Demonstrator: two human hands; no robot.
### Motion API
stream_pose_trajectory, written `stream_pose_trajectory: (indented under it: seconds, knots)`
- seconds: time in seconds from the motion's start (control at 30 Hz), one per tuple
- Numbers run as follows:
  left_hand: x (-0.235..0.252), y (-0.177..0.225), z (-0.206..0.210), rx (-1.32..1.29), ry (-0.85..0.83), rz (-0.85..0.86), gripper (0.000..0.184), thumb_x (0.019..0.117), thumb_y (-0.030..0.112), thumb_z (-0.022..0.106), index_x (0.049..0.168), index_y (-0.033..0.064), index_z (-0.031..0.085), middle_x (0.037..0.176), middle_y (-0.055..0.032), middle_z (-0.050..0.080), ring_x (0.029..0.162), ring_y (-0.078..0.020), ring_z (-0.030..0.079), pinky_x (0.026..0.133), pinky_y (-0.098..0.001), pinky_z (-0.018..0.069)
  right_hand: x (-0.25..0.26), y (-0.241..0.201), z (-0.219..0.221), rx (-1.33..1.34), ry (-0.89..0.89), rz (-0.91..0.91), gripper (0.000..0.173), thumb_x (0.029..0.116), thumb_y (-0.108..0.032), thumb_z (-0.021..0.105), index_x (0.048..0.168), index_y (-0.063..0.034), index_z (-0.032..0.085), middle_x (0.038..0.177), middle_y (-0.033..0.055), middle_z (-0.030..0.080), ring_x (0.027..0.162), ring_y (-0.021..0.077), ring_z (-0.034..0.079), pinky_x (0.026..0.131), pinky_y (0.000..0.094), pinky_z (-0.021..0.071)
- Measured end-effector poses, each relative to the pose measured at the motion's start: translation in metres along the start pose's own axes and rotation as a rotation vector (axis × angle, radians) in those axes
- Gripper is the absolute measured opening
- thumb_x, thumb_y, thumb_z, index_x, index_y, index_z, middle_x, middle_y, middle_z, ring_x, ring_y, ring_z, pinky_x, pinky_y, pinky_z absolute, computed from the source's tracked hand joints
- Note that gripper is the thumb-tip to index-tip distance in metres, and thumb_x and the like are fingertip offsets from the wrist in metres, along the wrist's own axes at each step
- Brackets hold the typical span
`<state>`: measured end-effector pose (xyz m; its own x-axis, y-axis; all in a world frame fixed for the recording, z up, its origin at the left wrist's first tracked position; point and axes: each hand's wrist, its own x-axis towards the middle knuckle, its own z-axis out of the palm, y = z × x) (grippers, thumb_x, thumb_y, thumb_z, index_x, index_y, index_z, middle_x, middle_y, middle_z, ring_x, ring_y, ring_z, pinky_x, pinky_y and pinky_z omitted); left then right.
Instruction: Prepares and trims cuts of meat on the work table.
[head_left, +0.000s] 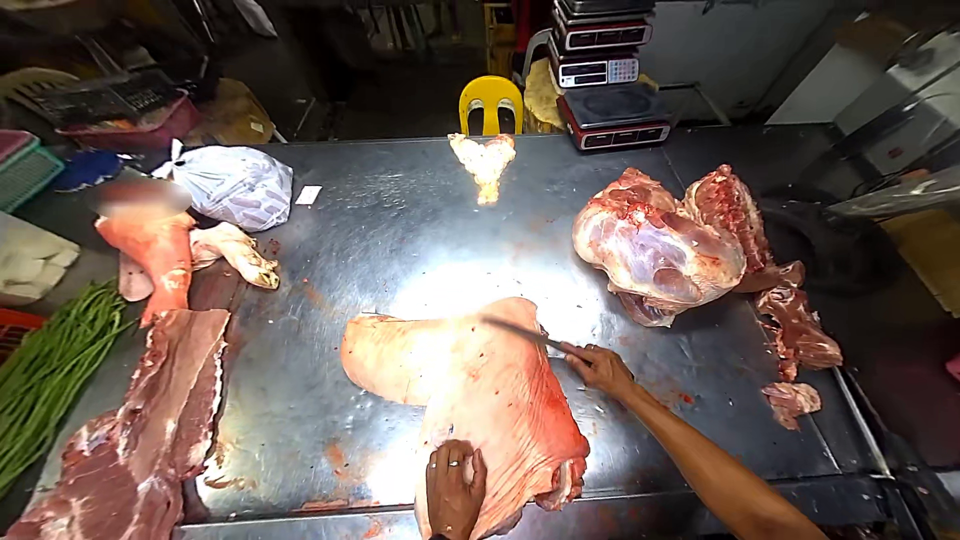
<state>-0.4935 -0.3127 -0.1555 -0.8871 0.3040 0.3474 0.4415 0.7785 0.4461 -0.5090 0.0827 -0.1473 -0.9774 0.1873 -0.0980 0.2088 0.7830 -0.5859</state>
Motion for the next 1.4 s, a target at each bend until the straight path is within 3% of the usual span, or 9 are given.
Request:
stream_pose_trajectory:
  seconds: [0.1,0.27,0.47,0.6,0.77,1.0,1.1,1.17,1.4]
  knots:
    - [-0.001,-0.003,-0.002,-0.028,0.0,-0.014,0.031,0.0939,0.038,0.059,0.092,0.0099,0.073,0.103,-0.0084,0.071,0.103,-0.0253,0.067,0.092,-0.0407,0.0553,0.017,0.011,0.004,0.089,0.167,0.17,0.047,0.1064,-0.05,0.044,0.14,-0.0263,0.066,0.112,0.0108,0.077,0.102,0.0298,0.073,0.094,0.0564,0.0548]
    - [0.007,-0.004,-0.006,-0.042,-0.031,-0.032,0.027,0.0935,0.036,0.062,0.092,0.0114,0.072,0.104,-0.007,0.071,0.105,-0.0235,0.067,0.093,-0.0406,0.0557,-0.002,-0.009,0.006,-0.046,-0.004,-0.096,0.046,0.1051,-0.052,0.045,0.141,-0.0315,0.065,0.102,0.0135,0.076,0.093,0.0324,0.072,0.086,0.0558,0.0557]
    - [0.015,-0.006,-0.017,-0.118,-0.094,-0.043,0.024,0.0951,0.036,0.064,0.095,0.013,0.073,0.107,-0.0058,0.071,0.108,-0.0222,0.066,0.095,-0.0398,0.0549,0.017,-0.025,-0.008,0.112,0.275,0.283,0.049,0.1084,-0.047,0.043,0.142,-0.0182,0.064,0.117,0.0204,0.073,0.107,0.04,0.07,0.096,0.0653,0.0498]
    - [0.02,-0.012,-0.024,-0.215,-0.169,-0.008,0.026,0.0972,0.037,0.063,0.097,0.0132,0.073,0.109,-0.0054,0.071,0.111,-0.0212,0.065,0.099,-0.0392,0.0537,-0.005,-0.086,-0.006,0.103,0.196,0.141,0.046,0.1076,-0.044,0.047,0.143,-0.0197,0.063,0.1,0.0208,0.074,0.083,0.0357,0.07,0.08,0.0614,0.053]
    - [0.031,-0.031,-0.052,-0.508,-0.316,0.021,0.024,0.0982,0.027,0.064,0.11,0.008,0.073,0.119,-0.008,0.07,0.12,-0.0194,0.063,0.106,-0.0362,0.0516,-0.028,-0.214,0.033,0.234,0.133,0.108,0.044,0.1086,-0.034,0.047,0.15,-0.0201,0.056,0.118,0.0153,0.073,0.099,0.0267,0.071,0.092,0.0527,0.055]
    - [0.047,-0.171,-0.085,-0.652,-0.243,-0.522,0.047,0.0968,0.02,0.067,0.136,-0.0038,0.058,0.126,-0.0232,0.065,0.102,-0.027,0.071,0.087,-0.0424,0.0611,-0.02,-0.345,0.134,0.013,-0.03,0.031,0.047,0.1068,-0.049,0.044,0.149,-0.0319,0.056,0.107,0.0111,0.075,0.095,0.0283,0.072,0.089,0.0542,0.0561]
    - [0.116,-0.202,-0.123,-0.603,-0.588,-0.839,0.055,0.1073,0.019,0.054,0.156,0.0023,0.034,0.154,-0.0164,0.048,0.132,-0.0268,0.058,0.113,-0.0428,0.0468,-0.002,-0.37,0.15,-0.217,-0.183,0.005,0.049,0.1073,-0.053,0.038,0.149,-0.0337,0.055,0.109,0.0122,0.074,0.098,0.0319,0.071,0.088,0.0549,0.0552]
    - [0.123,-0.237,-0.079,-0.74,-0.255,-0.701,0.055,0.0998,0.018,0.065,0.145,-0.0081,0.048,0.138,-0.0272,0.059,0.112,-0.0318,0.069,0.098,-0.0452,0.0572,0.008,-0.383,0.153,-0.331,-0.285,0.023,0.05,0.1073,-0.053,0.035,0.151,-0.0367,0.052,0.112,0.0127,0.073,0.1,0.0334,0.07,0.088,0.0557,0.0549]
    - [0.181,-0.257,-0.049,-0.899,-0.314,-0.83,0.046,0.093,0.013,0.071,0.136,0.0001,0.058,0.118,-0.0203,0.07,0.1,-0.0291,0.072,0.089,-0.0487,0.0603,0.031,-0.398,0.151,-0.532,-0.386,0.091,0.049,0.1077,-0.052,0.034,0.152,-0.0385,0.049,0.112,0.0154,0.072,0.102,0.0361,0.07,0.088,0.0561,0.0543]
